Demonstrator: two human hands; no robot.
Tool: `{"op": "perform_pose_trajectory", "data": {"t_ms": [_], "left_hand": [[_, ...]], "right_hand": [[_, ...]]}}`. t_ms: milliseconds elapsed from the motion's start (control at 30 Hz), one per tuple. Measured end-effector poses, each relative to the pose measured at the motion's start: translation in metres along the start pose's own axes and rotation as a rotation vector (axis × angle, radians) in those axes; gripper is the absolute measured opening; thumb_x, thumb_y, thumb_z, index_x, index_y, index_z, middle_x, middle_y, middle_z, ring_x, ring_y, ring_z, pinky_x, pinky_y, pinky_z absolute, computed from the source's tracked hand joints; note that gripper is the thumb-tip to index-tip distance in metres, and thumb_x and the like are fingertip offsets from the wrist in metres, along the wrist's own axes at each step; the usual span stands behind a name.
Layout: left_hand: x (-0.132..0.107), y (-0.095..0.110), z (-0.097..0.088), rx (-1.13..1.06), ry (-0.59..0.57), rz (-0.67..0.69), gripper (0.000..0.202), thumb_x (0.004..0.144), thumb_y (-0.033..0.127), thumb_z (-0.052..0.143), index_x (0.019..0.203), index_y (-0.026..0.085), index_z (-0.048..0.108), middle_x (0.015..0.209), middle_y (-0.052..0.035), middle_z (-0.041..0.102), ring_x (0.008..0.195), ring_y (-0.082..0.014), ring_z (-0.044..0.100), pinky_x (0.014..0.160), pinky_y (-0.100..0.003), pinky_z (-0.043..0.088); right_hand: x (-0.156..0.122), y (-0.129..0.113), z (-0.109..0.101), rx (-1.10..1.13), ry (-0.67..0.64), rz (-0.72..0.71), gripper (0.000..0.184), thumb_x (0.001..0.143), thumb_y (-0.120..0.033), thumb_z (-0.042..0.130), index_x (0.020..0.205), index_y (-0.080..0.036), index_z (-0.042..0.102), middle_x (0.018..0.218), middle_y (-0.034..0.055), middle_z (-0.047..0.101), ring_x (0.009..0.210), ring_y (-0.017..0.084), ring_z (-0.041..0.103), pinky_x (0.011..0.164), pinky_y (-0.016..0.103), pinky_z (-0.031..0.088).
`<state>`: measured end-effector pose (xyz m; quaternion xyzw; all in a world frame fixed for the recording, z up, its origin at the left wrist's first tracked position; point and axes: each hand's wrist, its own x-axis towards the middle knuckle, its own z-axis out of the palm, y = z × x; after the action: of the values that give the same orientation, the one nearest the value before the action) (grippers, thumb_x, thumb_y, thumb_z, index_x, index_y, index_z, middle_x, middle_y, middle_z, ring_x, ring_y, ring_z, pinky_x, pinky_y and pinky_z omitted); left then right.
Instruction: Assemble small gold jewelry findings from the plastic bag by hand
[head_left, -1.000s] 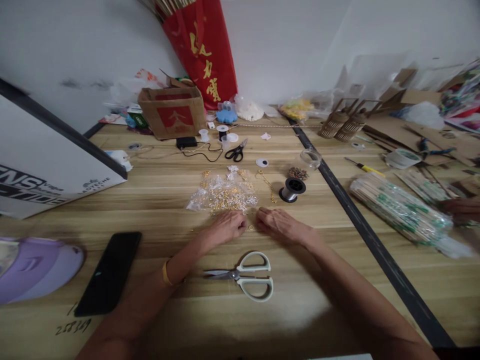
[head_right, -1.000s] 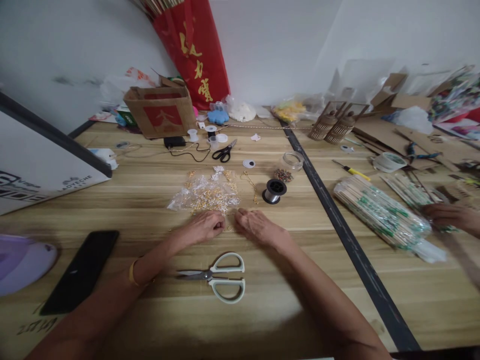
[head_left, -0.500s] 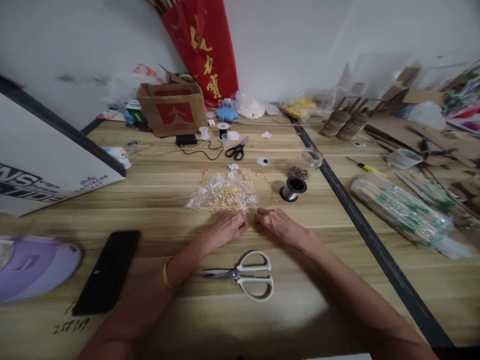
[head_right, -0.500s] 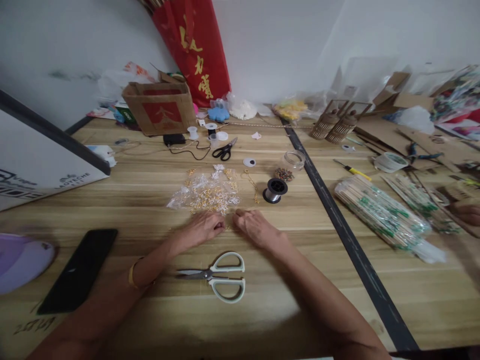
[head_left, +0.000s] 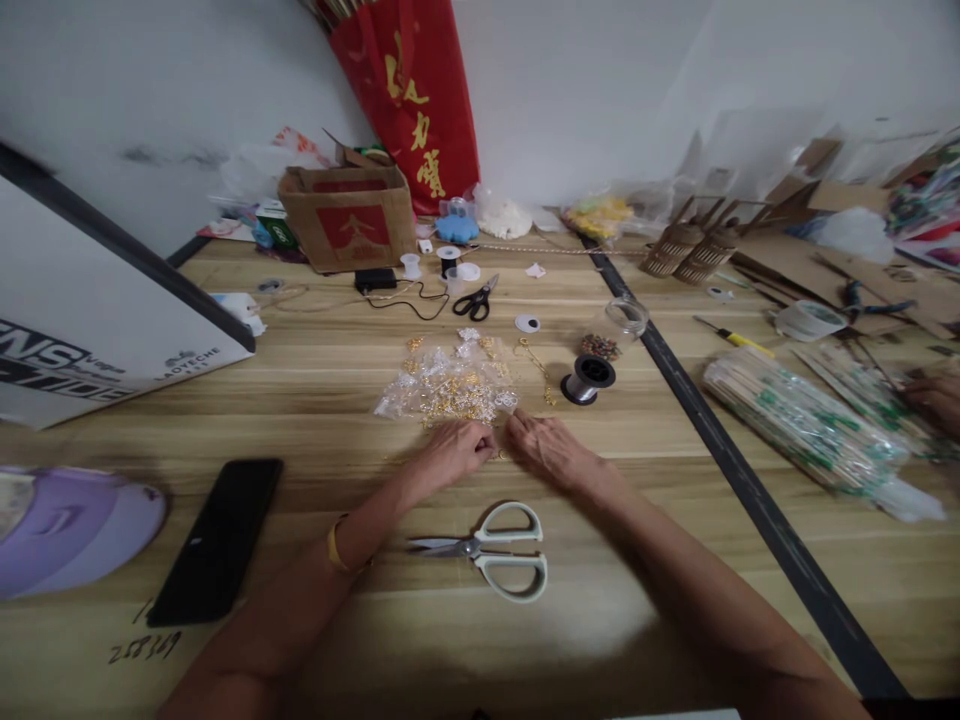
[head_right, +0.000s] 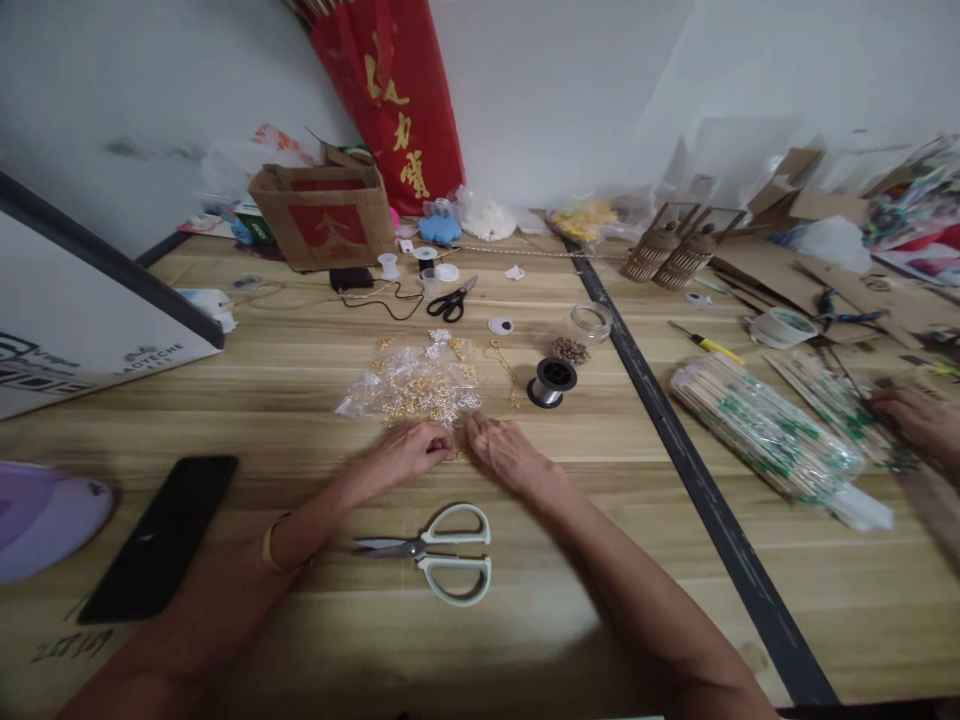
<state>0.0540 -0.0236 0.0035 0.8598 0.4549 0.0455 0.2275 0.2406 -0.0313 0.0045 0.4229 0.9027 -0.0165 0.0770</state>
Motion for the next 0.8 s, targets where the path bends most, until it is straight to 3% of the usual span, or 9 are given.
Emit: {"op": "perform_pose_trajectory", "data": {"t_ms": [200,433,800], "left_hand": [[0.0,0.001,0.0,-0.018,0.023,-0.014,0.012,0.078,0.022,0.056,0.078,0.018,0.067,0.075,-0.0023,0.069,0.068,-0.0152,0.06,0.063,-0.023,0.042],[0.0,0.002,-0.002,-0.02,0.018,-0.024,0.013,0.078,0.02,0.054,0.077,0.018,0.067,0.074,-0.0013,0.067,0.068,-0.0142,0.059,0.064,-0.022,0.042],[0.0,0.002,-0.002,-0.018,0.009,0.001,0.014,0.079,0.022,0.055,0.081,0.019,0.068,0.079,-0.0017,0.069,0.072,-0.0148,0.06,0.066,-0.023,0.042]], "right_hand": [[0.003,0.006,0.006,0.188,0.059,0.073,0.017,0.094,-0.019,0.038,0.098,-0.011,0.053,0.095,0.0124,0.061,0.075,0.016,0.057,0.065,0.025,0.037],[0.0,0.021,0.007,0.617,0.162,0.04,0.01,0.09,-0.022,0.045,0.088,-0.016,0.052,0.074,0.0004,0.056,0.066,0.011,0.05,0.063,0.021,0.035],[-0.001,0.023,0.004,0.732,0.181,-0.002,0.008,0.084,-0.016,0.046,0.082,-0.015,0.054,0.073,-0.0005,0.053,0.065,0.011,0.045,0.062,0.02,0.034]]}}
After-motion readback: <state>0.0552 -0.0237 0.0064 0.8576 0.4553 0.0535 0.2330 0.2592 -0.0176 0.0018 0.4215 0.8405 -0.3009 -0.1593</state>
